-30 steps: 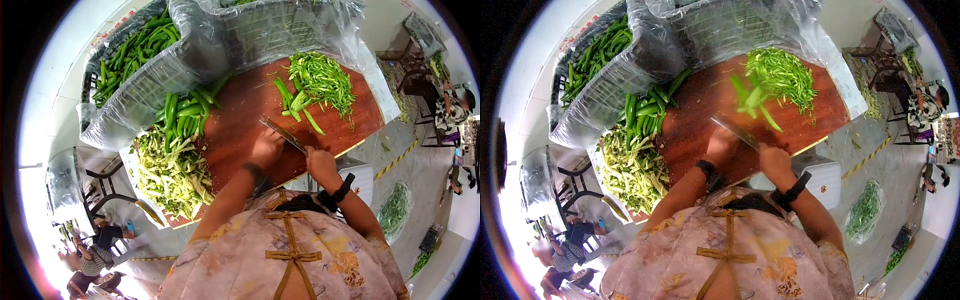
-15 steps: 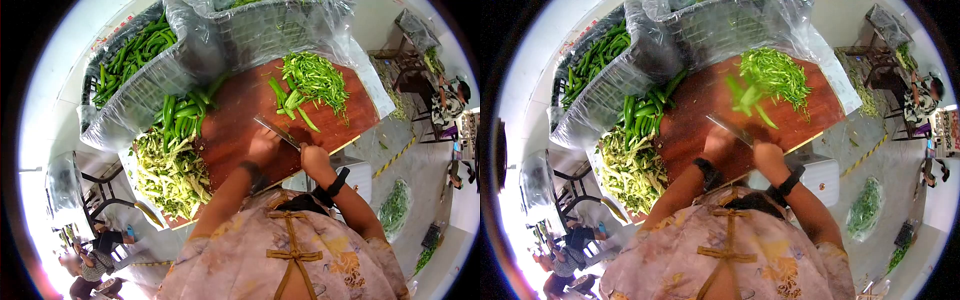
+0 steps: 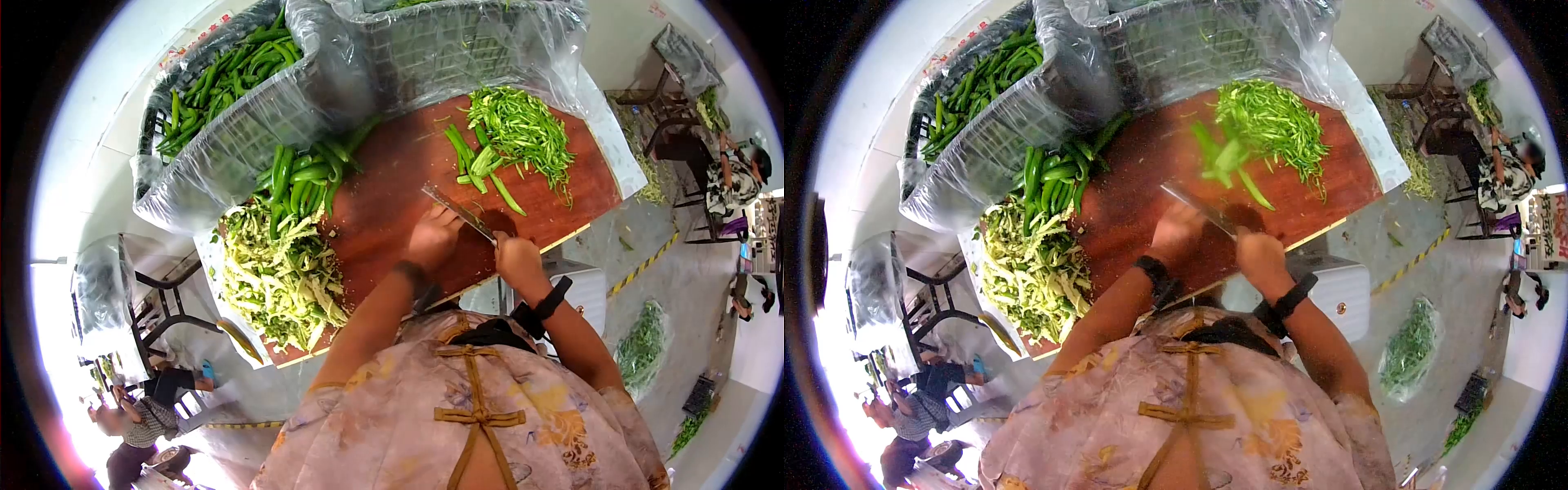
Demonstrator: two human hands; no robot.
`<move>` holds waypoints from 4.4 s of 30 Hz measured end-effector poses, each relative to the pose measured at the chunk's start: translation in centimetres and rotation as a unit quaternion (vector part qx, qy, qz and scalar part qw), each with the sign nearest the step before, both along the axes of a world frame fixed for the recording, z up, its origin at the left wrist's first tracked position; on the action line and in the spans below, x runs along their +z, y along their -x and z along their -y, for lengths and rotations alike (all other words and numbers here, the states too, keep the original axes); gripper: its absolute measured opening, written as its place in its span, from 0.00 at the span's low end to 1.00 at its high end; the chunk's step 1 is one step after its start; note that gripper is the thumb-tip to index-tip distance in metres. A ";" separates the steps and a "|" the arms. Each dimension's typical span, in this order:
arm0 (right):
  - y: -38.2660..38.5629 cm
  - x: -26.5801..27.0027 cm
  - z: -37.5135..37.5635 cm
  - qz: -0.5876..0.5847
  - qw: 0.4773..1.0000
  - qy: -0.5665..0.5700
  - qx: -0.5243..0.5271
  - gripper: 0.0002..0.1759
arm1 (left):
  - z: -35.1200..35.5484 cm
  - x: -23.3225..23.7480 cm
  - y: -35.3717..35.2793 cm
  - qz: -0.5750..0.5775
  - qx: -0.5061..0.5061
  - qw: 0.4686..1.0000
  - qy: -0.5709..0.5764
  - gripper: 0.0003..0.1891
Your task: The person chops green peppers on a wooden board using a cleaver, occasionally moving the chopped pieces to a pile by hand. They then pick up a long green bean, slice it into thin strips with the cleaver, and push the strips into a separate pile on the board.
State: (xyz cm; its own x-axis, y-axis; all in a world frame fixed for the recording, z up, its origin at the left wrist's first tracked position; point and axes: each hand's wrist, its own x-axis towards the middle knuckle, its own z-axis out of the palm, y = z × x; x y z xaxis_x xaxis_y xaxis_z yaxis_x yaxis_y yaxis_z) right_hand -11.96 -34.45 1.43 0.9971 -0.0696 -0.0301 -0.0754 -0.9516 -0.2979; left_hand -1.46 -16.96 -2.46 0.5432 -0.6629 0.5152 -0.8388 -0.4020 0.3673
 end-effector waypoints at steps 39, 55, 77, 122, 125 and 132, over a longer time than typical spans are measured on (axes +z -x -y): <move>-1.0 0.9 -1.0 -0.051 0.999 0.009 -0.001 0.13 | -0.4 -1.0 -0.3 -0.044 -0.011 0.999 0.006 0.14; 0.1 0.6 -0.4 -0.061 0.998 0.021 -0.020 0.14 | -0.3 -1.6 -0.2 -0.071 0.015 0.996 -0.048 0.16; -0.4 1.5 -0.8 -0.044 0.999 0.004 -0.008 0.12 | -0.4 -1.7 -0.2 -0.078 0.008 0.997 -0.024 0.16; -5.4 -0.6 -1.7 0.004 1.000 -0.006 0.023 0.12 | -0.8 -2.0 -1.2 -0.064 -0.022 0.997 -0.020 0.15; -4.5 -1.0 -0.4 0.043 0.999 -0.028 -0.013 0.11 | -0.8 -1.1 -0.5 -0.036 -0.007 0.999 -0.010 0.15; 0.3 2.2 -0.2 -0.111 0.993 0.021 -0.017 0.15 | -0.6 -1.7 -0.2 -0.038 0.031 0.993 -0.108 0.16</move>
State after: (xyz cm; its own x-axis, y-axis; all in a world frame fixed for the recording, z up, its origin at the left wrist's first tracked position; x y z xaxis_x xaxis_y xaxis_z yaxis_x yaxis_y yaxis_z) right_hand -12.24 -34.28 3.62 0.9632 -0.1090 -0.2456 -0.1672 -0.9586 -0.2305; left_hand -1.25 -16.37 -4.20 0.6175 -0.7183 0.3206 -0.7838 -0.5277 0.3273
